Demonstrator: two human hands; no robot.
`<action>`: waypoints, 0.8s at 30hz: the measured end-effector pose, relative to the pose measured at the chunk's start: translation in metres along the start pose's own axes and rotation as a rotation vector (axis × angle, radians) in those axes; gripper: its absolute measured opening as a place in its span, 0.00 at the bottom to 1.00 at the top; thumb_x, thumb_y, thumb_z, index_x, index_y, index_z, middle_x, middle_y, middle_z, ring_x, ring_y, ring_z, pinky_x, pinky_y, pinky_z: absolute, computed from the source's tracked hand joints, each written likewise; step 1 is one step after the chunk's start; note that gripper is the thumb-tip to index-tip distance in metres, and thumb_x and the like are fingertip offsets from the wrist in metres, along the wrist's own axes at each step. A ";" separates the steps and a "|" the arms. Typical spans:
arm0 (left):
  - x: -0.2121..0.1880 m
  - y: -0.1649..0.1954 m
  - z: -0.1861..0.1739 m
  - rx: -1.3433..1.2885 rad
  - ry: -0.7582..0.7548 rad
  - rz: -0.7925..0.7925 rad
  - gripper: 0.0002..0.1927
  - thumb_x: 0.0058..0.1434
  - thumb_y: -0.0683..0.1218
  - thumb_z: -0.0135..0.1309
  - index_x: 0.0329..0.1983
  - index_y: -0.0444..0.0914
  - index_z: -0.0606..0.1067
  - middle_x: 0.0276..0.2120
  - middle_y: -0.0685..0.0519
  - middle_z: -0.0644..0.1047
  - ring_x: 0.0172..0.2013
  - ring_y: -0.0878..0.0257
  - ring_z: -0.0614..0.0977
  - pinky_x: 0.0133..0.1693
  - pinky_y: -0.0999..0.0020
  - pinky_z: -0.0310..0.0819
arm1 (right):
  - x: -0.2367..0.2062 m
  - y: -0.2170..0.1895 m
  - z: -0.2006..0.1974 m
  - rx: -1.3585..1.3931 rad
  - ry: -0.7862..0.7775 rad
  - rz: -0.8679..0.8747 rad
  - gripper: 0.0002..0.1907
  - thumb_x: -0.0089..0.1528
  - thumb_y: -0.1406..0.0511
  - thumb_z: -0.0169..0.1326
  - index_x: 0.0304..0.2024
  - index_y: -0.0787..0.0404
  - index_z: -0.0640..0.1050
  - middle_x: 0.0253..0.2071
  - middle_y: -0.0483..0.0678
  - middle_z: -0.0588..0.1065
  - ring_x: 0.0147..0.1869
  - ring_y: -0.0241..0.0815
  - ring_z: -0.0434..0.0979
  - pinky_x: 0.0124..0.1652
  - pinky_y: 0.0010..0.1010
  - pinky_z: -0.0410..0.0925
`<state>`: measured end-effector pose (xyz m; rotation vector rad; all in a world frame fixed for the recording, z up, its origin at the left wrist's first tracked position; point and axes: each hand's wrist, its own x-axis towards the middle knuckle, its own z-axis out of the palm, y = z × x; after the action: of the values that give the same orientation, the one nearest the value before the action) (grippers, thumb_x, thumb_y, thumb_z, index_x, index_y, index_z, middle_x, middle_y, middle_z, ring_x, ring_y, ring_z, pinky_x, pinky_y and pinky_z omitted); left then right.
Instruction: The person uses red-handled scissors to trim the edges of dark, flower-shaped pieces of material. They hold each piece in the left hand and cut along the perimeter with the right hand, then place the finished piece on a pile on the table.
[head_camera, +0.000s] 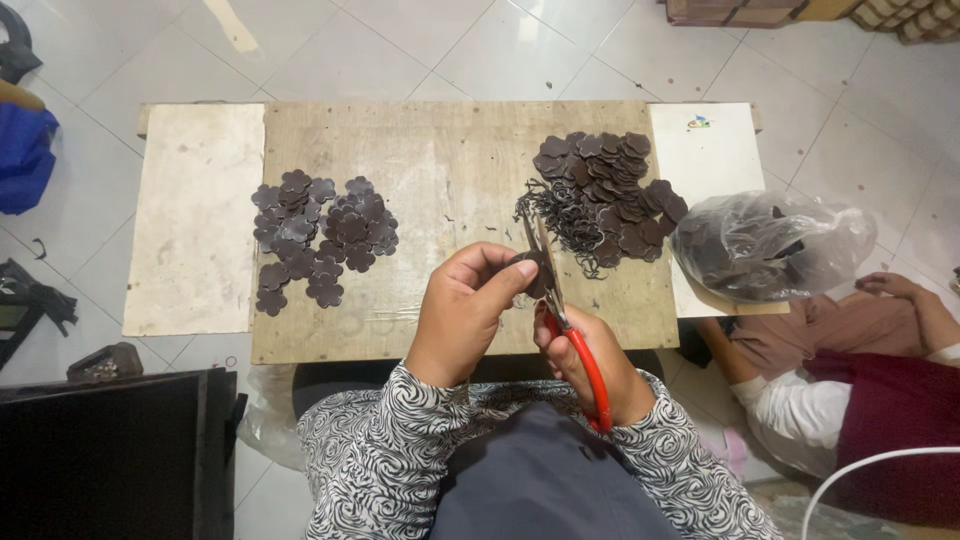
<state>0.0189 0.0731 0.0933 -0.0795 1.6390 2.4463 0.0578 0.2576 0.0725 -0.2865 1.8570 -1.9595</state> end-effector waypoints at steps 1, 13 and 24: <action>0.000 0.000 -0.001 0.018 0.008 -0.002 0.06 0.65 0.44 0.60 0.39 0.35 0.78 0.33 0.56 0.81 0.32 0.73 0.77 0.35 0.77 0.71 | 0.000 0.000 0.000 0.012 -0.004 0.000 0.38 0.59 0.33 0.51 0.38 0.61 0.70 0.29 0.38 0.64 0.29 0.28 0.62 0.28 0.20 0.59; 0.000 -0.001 -0.004 0.023 -0.005 -0.015 0.07 0.65 0.45 0.59 0.40 0.36 0.78 0.33 0.57 0.82 0.32 0.73 0.78 0.35 0.77 0.70 | 0.000 0.009 -0.002 0.067 -0.042 0.003 0.36 0.61 0.35 0.51 0.36 0.60 0.69 0.26 0.38 0.62 0.27 0.28 0.60 0.26 0.20 0.57; 0.002 -0.005 -0.007 0.024 0.019 -0.048 0.05 0.66 0.44 0.56 0.41 0.38 0.76 0.34 0.57 0.81 0.33 0.73 0.78 0.33 0.77 0.70 | -0.002 0.011 0.001 0.078 -0.008 0.041 0.34 0.62 0.36 0.52 0.33 0.59 0.68 0.25 0.37 0.62 0.27 0.27 0.60 0.26 0.20 0.56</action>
<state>0.0178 0.0683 0.0859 -0.1371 1.6540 2.3969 0.0617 0.2573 0.0621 -0.2305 1.7625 -1.9952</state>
